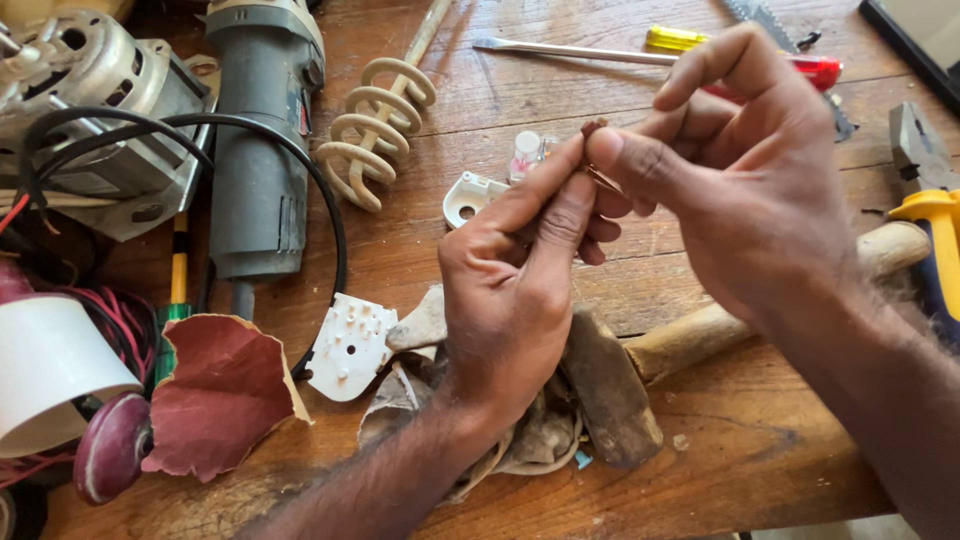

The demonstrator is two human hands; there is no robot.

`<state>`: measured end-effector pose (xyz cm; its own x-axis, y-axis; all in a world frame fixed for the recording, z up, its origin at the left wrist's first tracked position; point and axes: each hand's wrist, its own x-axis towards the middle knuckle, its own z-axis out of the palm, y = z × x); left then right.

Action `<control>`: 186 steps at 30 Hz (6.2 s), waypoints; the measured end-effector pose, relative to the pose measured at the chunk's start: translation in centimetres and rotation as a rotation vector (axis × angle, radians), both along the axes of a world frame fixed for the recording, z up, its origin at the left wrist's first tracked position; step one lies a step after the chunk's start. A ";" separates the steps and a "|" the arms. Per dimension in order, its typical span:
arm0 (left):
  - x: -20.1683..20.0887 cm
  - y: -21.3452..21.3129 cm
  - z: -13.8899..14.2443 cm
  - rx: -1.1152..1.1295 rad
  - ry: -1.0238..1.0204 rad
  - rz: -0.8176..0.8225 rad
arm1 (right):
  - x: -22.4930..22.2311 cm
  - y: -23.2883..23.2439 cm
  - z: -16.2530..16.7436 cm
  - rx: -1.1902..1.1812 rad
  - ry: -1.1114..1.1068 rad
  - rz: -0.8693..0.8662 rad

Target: The person files a small copper strip on a wooden block, then folds and bends it by hand. They insert the strip into a white plastic housing and adjust its position. The workspace contains various tools and disassembled parts.

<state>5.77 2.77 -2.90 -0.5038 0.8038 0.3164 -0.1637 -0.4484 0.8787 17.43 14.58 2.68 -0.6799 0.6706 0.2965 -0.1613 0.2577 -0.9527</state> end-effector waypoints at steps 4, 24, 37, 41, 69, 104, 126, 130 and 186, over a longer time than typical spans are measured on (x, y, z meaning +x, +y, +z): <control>-0.1 0.0 0.0 0.025 -0.008 0.000 | -0.3 -0.1 -0.4 -0.043 0.031 0.069; 0.0 0.0 0.2 0.018 0.006 0.015 | 0.2 0.6 -1.2 -0.023 0.069 0.072; -0.1 -0.1 0.4 0.001 0.021 0.052 | 0.0 0.1 -0.8 0.095 0.017 0.009; -0.2 -0.1 0.5 -0.036 0.000 0.045 | -0.5 -0.5 -0.7 0.037 -0.048 -0.007; -0.1 -0.3 1.4 -0.035 -0.046 0.010 | -0.2 -0.8 -0.5 -0.343 0.165 0.165; 0.2 -0.5 2.0 -0.105 0.066 0.059 | -0.8 -1.6 -0.3 -0.315 0.146 0.091; -1.0 0.6 1.2 -0.008 -0.160 -0.011 | 0.1 -0.1 -1.6 -0.232 0.196 0.096; -1.2 0.5 1.1 -0.044 -0.072 0.061 | 0.3 -0.1 -1.4 -0.278 0.208 0.104; -0.5 0.5 1.2 -0.065 -0.069 -0.056 | -0.8 -1.1 -2.5 -0.124 0.047 0.035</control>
<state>5.25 3.25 -1.66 -0.4765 0.8487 0.2293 -0.2475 -0.3797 0.8914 16.63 13.51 0.20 -0.6909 0.6804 0.2445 -0.2129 0.1317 -0.9682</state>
